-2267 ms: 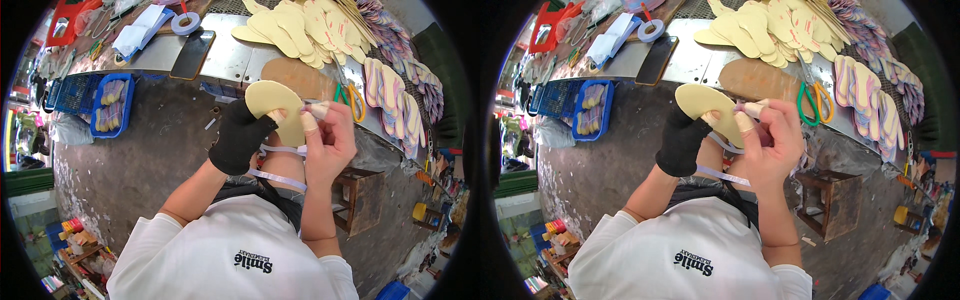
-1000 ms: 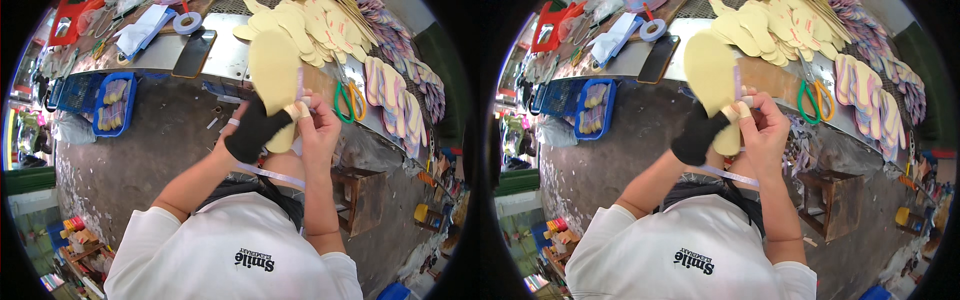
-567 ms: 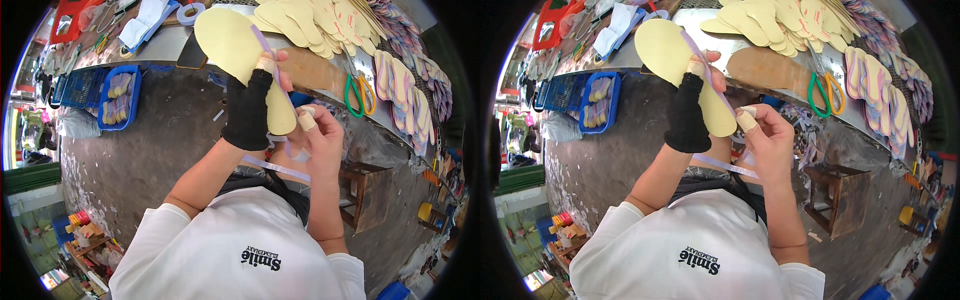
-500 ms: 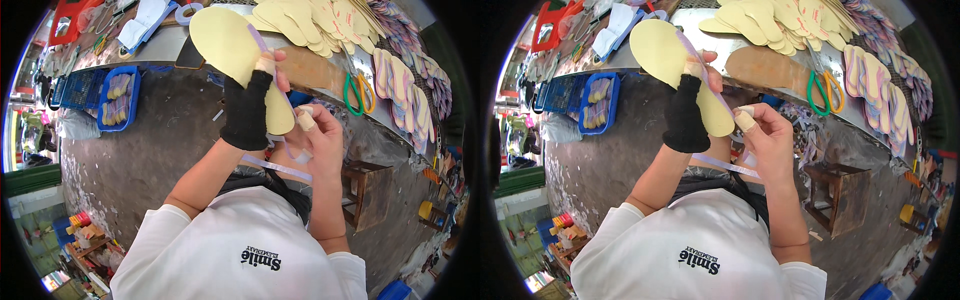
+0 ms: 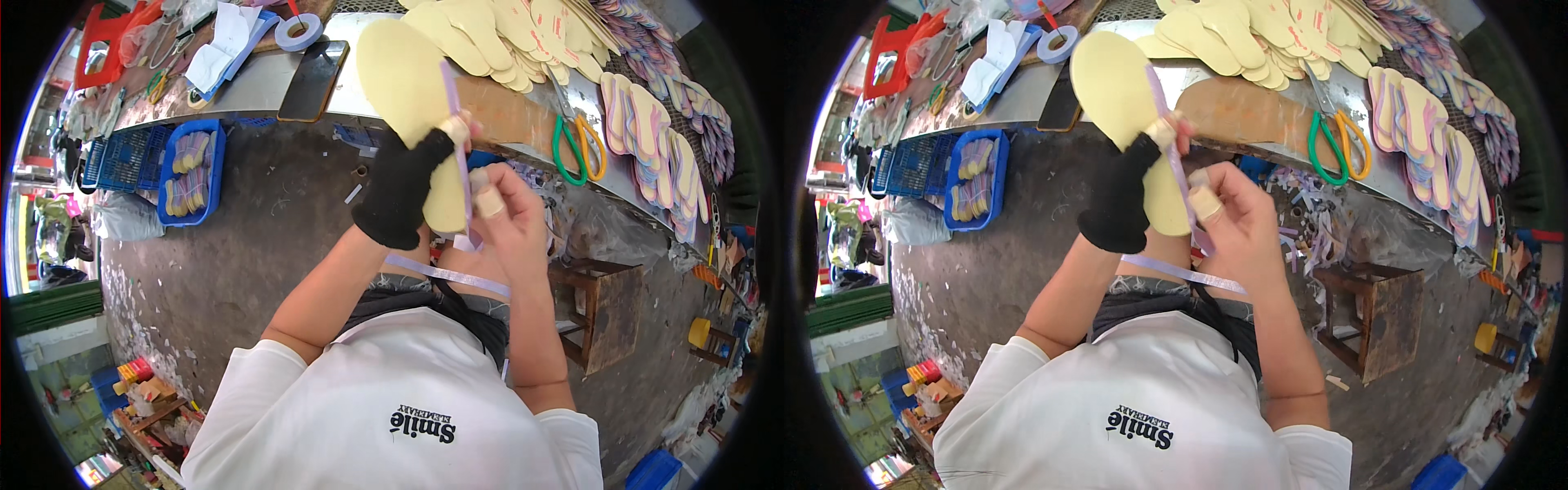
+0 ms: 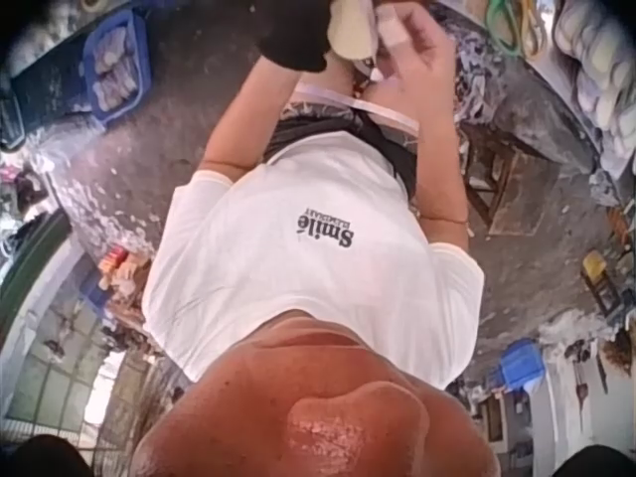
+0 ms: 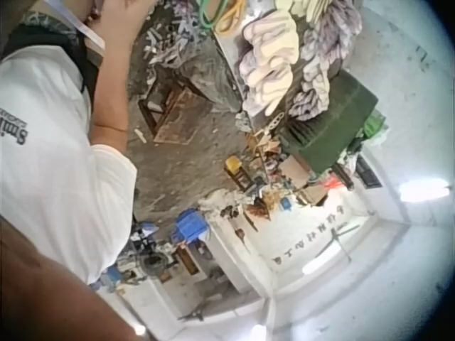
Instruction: Manually applying purple trim or binding to the edges of shoe insole components using hands and scissors.
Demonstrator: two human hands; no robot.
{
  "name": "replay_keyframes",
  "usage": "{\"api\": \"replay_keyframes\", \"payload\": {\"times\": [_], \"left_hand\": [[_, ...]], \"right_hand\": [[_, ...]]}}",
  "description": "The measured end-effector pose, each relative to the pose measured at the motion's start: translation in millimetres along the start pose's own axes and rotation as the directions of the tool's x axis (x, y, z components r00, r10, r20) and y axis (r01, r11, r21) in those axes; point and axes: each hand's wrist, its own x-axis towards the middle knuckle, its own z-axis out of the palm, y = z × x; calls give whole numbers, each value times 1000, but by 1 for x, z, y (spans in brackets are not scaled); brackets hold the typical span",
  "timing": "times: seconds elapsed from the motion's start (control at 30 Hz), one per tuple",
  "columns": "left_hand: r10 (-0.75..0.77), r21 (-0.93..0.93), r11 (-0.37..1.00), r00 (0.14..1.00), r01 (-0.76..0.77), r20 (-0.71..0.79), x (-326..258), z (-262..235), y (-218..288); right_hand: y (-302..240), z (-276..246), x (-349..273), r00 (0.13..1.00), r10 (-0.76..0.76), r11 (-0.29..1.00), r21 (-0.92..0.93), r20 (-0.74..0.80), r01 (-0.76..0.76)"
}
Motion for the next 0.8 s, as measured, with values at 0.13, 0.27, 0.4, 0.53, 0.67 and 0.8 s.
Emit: {"api": "replay_keyframes", "payload": {"times": [0.13, 0.27, 0.4, 0.53, 0.67, 0.8], "left_hand": [[14, -26, 1000, 1000, -15, -24, -6, 10, 0], [49, 157, 986, 999, -47, -7, -2, 3, 3], [143, 98, 985, 989, -139, -32, -4, 6, -14], [178, 144, 975, 983, -170, -47, -7, 4, -22], [91, 288, 953, 995, -98, 38, -6, -4, -17], [267, -14, 963, 962, -269, -59, 3, -3, -13]], "right_hand": [[4, -3, 13, 991, -118, 932, -339, 62, 132], [10, -3, 6, 990, -106, 873, -468, 96, 139], [-5, -10, 22, 998, 70, 990, -125, 5, -69], [-4, -15, 37, 968, -226, 844, -475, 104, 249], [1, -17, 32, 976, -209, 871, -442, 61, 214], [9, -14, 28, 982, -69, 991, -100, 178, 87]]}}
